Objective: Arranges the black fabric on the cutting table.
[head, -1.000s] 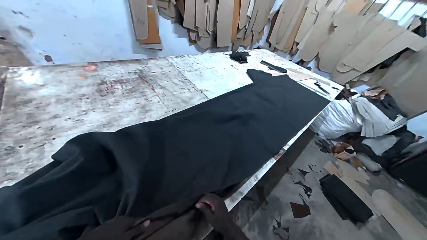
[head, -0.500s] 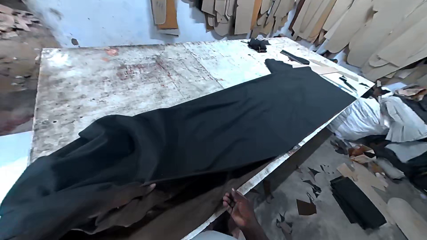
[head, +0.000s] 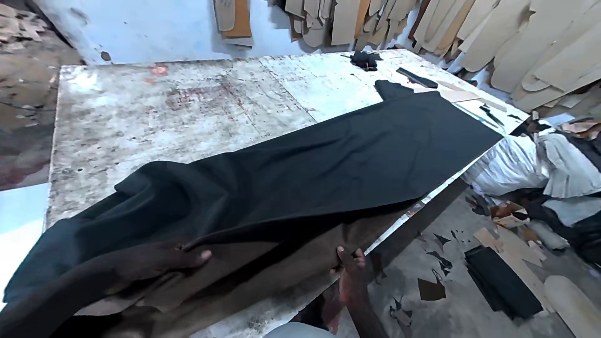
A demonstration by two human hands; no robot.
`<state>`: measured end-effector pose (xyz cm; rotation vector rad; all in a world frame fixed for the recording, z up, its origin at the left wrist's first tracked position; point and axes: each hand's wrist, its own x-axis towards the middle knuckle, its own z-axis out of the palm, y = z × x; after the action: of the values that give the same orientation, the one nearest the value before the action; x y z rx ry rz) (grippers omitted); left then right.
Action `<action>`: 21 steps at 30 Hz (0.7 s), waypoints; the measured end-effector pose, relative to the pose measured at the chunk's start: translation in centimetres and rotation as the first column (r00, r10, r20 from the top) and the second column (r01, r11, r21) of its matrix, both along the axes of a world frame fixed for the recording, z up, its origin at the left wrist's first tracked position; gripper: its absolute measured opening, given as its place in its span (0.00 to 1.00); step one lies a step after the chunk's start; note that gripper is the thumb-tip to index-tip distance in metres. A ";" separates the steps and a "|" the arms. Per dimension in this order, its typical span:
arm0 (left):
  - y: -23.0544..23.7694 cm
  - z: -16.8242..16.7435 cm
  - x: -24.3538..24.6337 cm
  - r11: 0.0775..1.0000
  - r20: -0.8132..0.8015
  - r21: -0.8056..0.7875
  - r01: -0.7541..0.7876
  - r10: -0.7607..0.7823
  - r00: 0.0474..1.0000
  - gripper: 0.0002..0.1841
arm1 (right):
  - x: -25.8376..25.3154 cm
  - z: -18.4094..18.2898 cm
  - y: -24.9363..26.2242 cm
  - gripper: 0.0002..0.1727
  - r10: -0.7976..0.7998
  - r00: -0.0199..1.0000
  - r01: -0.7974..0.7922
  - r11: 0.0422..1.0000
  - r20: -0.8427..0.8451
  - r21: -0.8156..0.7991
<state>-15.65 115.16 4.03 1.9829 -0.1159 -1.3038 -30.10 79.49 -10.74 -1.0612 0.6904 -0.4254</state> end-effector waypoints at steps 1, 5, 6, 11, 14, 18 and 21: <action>-0.4 0.2 -0.3 0.998 -0.012 0.024 0.058 -0.058 0.998 0.10 | -0.7 -0.7 -0.1 0.10 0.016 1.000 -0.018 0.998 -0.018 -0.061; -1.9 -1.1 -1.9 0.924 -0.077 0.125 0.363 -0.355 0.932 0.17 | -2.9 -5.5 0.3 0.15 0.097 0.946 -0.084 0.995 -0.308 0.056; -2.4 -1.7 -2.3 0.891 -0.095 0.147 0.429 -0.419 0.903 0.20 | -3.1 -6.3 0.4 0.15 0.099 0.939 -0.079 0.994 -0.328 0.072; -2.1 -5.6 -4.4 0.742 -0.090 0.210 0.636 -0.634 0.768 0.30 | -2.8 -7.4 1.8 0.37 -0.036 0.956 0.014 0.997 -0.290 -0.078; -1.3 -7.2 -5.2 0.691 -0.059 0.225 0.687 -0.695 0.717 0.33 | -2.8 -7.4 1.8 0.60 -0.077 0.979 0.027 0.967 -0.188 -0.255; -1.4 -7.3 -4.8 0.715 -0.124 0.169 0.678 -0.667 0.734 0.37 | -3.1 -6.7 1.5 0.45 0.125 0.975 -0.186 0.911 -0.183 -0.369; -3.0 -6.2 -1.1 0.877 -0.039 0.023 0.480 -0.479 0.877 0.28 | -3.3 -6.9 0.7 0.19 0.308 0.883 -0.429 0.837 -0.355 -0.340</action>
<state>-16.73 112.15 -2.14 2.0321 -0.6109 -1.6520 -33.37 80.15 -17.68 -1.6494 0.6394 -0.0692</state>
